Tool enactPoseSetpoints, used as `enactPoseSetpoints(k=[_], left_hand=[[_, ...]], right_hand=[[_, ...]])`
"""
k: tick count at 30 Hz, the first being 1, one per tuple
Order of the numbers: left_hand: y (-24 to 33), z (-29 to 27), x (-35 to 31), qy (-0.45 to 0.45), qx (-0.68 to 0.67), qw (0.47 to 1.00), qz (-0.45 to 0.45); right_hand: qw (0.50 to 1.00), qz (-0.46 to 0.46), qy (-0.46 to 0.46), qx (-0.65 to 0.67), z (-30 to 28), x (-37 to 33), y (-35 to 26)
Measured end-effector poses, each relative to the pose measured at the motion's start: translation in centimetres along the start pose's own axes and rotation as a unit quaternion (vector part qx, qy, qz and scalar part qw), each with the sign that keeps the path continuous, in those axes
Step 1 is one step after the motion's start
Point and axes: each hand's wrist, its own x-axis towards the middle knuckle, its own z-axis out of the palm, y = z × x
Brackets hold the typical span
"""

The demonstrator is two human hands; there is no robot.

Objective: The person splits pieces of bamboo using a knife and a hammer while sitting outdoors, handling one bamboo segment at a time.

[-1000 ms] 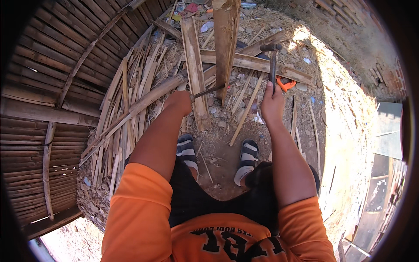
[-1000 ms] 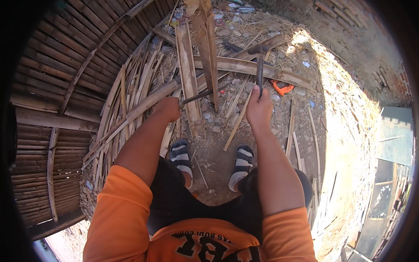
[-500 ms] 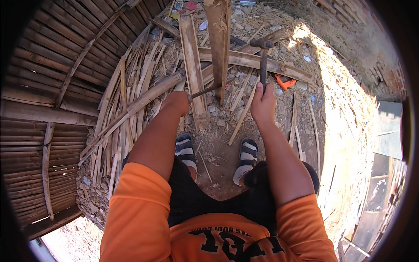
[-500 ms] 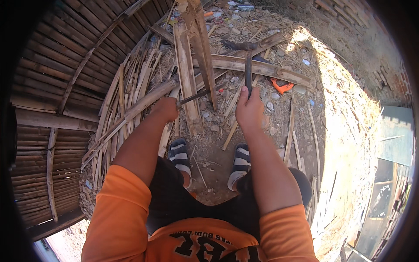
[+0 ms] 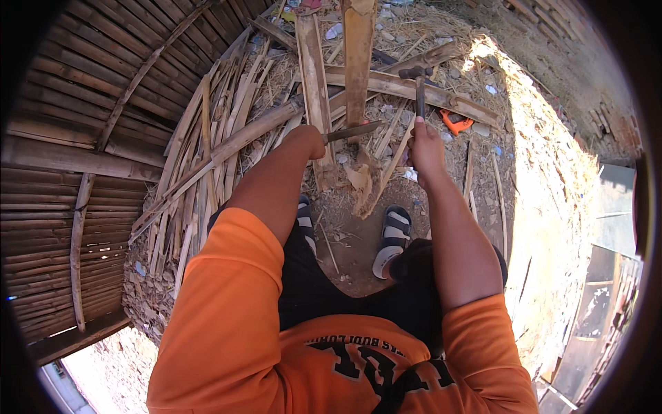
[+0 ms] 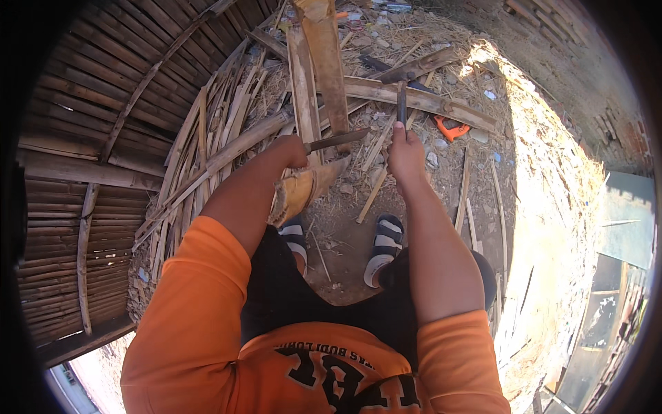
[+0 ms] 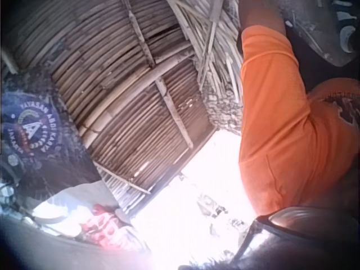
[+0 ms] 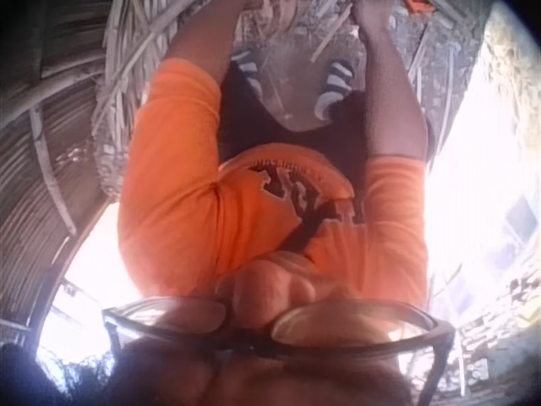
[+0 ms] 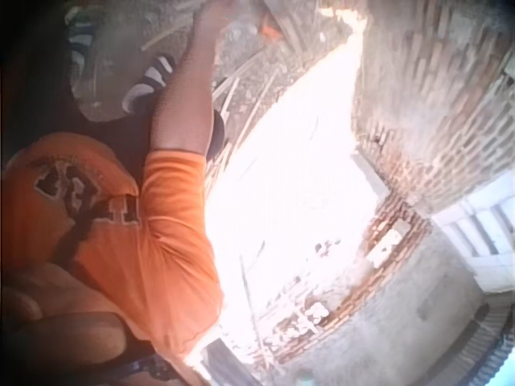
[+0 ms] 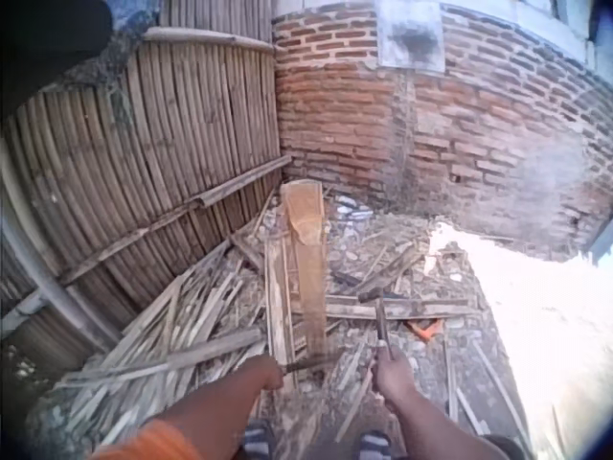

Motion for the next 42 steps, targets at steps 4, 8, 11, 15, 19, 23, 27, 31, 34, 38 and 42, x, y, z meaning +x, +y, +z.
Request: enactPoseSetpoints(k=[4,8,11,15,19,23,27,31,34,38,42], left_hand=[[5.7,-4.0,-2.3,0.095,-0.082,0.989,0.073],[6.7,-5.3,-4.0,0.114,-0.202,0.971,0.05],[5.8,-6.2,-6.0,0.089,-0.183,0.976,0.073],[2.2,-5.8,-6.0,0.134,-0.173,0.974,0.061],[-0.9,-7.1,-7.3,0.07,-0.234,0.969,0.019],[-3.0,-7.5,-9.4,0.118,-0.347,0.93,-0.013],[-4.3,-7.8,-11.4,0.142,-0.409,0.901,-0.011],[-4.4,-8.0,-12.5,0.157,-0.436,0.886,0.0],[-3.6,-7.9,-13.0,0.163,-0.486,0.859,-0.013],[-5.3,-6.1,-10.0,0.149,-0.547,0.823,0.004],[-6.1,-5.4,-9.5,0.166,-0.539,0.826,0.012]], right_hand=[[0.983,0.128,-0.015,0.129,-5.0,-3.8,-2.4],[0.983,0.146,0.012,0.112,-9.2,-5.7,-1.7],[0.978,0.162,0.009,0.133,-10.9,-7.1,-1.3],[0.986,0.131,0.005,0.107,-10.0,-9.1,-1.6],[0.993,0.114,-0.025,0.025,-6.0,-12.5,-1.5],[0.983,0.117,-0.078,-0.119,-1.8,-15.3,1.4],[0.97,0.128,-0.13,-0.162,0.1,-15.9,5.5],[0.969,0.161,-0.166,-0.081,1.5,-16.9,6.8],[0.97,0.162,-0.168,-0.061,1.9,-16.8,7.8],[0.975,0.181,-0.125,-0.039,1.9,-16.5,6.8],[0.971,0.214,-0.102,0.027,-1.6,-17.0,1.5]])
